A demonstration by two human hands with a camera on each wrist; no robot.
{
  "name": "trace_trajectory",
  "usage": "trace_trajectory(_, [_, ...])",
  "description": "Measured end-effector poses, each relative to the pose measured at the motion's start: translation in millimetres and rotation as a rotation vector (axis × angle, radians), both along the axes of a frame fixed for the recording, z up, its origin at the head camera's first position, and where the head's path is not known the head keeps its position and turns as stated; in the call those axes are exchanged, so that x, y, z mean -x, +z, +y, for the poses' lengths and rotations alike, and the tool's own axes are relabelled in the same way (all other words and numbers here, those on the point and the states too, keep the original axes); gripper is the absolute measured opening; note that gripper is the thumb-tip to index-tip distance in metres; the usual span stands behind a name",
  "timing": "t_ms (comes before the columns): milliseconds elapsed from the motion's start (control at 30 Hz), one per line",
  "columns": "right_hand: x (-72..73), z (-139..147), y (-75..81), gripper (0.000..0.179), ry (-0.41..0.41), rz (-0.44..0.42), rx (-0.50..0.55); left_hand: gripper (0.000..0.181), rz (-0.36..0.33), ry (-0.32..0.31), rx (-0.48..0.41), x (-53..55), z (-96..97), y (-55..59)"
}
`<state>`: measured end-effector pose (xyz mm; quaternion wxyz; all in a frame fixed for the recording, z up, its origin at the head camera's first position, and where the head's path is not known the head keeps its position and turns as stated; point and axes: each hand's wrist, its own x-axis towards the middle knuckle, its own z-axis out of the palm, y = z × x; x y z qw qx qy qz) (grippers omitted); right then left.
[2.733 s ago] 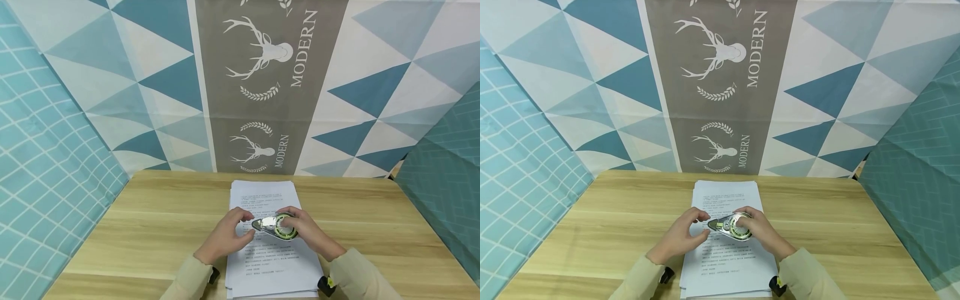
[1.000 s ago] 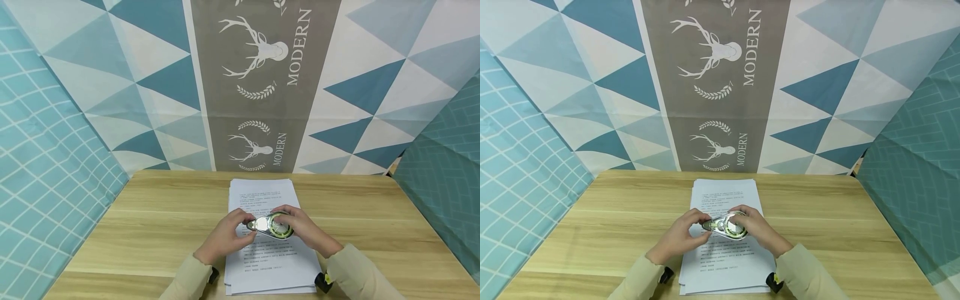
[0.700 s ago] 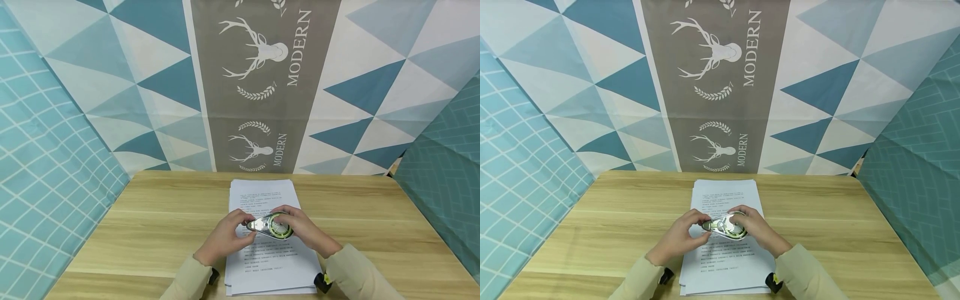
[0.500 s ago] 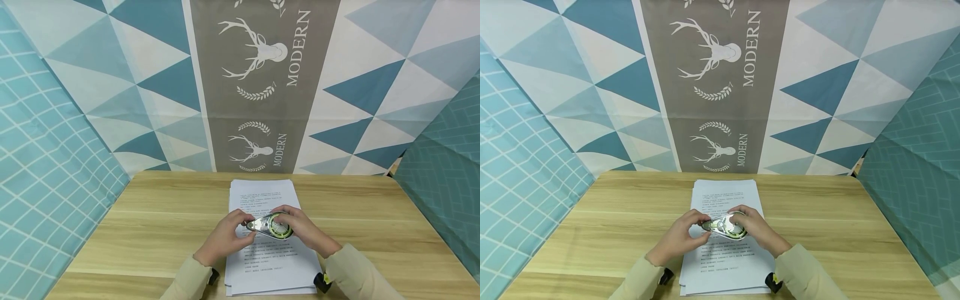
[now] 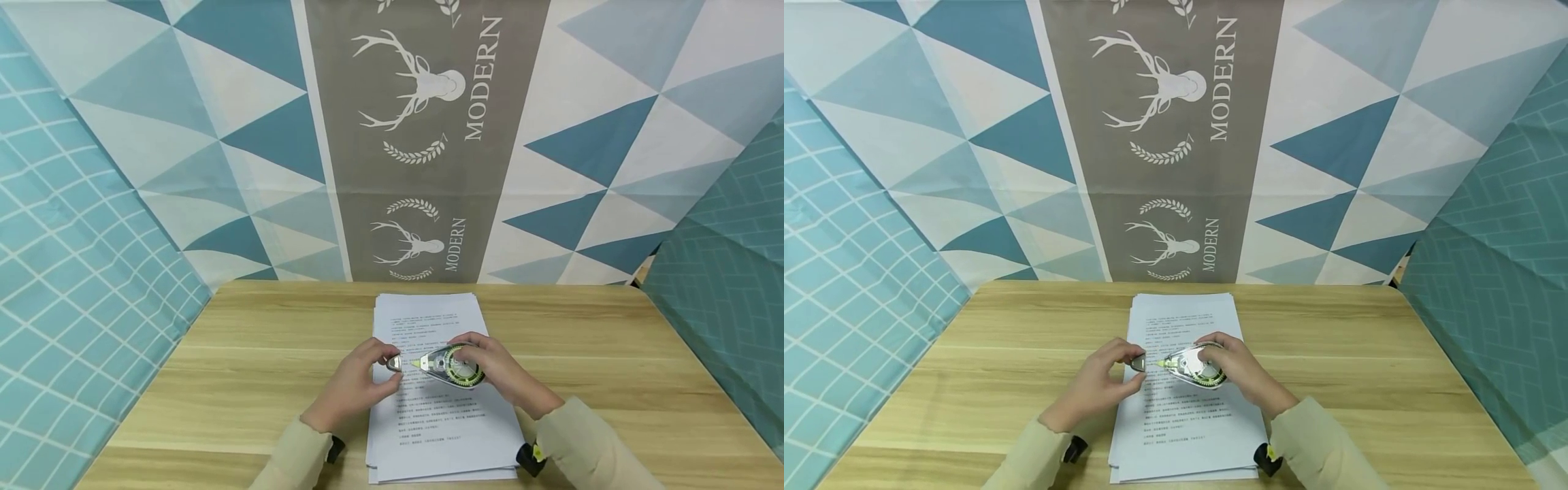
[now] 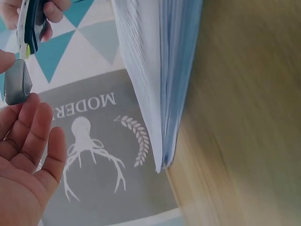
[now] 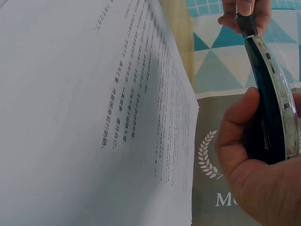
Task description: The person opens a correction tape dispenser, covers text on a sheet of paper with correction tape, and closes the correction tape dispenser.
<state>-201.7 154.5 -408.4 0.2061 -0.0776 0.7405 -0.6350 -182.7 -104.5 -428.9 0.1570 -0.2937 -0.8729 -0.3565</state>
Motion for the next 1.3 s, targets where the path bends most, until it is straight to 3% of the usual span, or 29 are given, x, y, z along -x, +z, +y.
trace_trajectory(167, [0.5, 0, -1.5, 0.041, -0.022, -0.011, -0.009, 0.029, 0.002, 0.019, 0.003, 1.0, -8.4, -0.7])
trace_trajectory(700, [0.4, 5, -7.2, 0.040, -0.072, -0.030, -0.024, 0.029, -0.148, 0.095, 0.020, 6.9, -53.4, -7.7])
trace_trajectory(1033, [-0.6, 8, -8.5, 0.040, -0.065, -0.033, -0.015, 0.031, -0.163, 0.175, 0.090, 14.2, -83.3, -17.8])
trace_trajectory(1300, [0.6, 10, -10.3, 0.040, -0.067, -0.036, -0.018, 0.030, -0.212, 0.245, 0.117, 16.6, -102.1, -18.1])
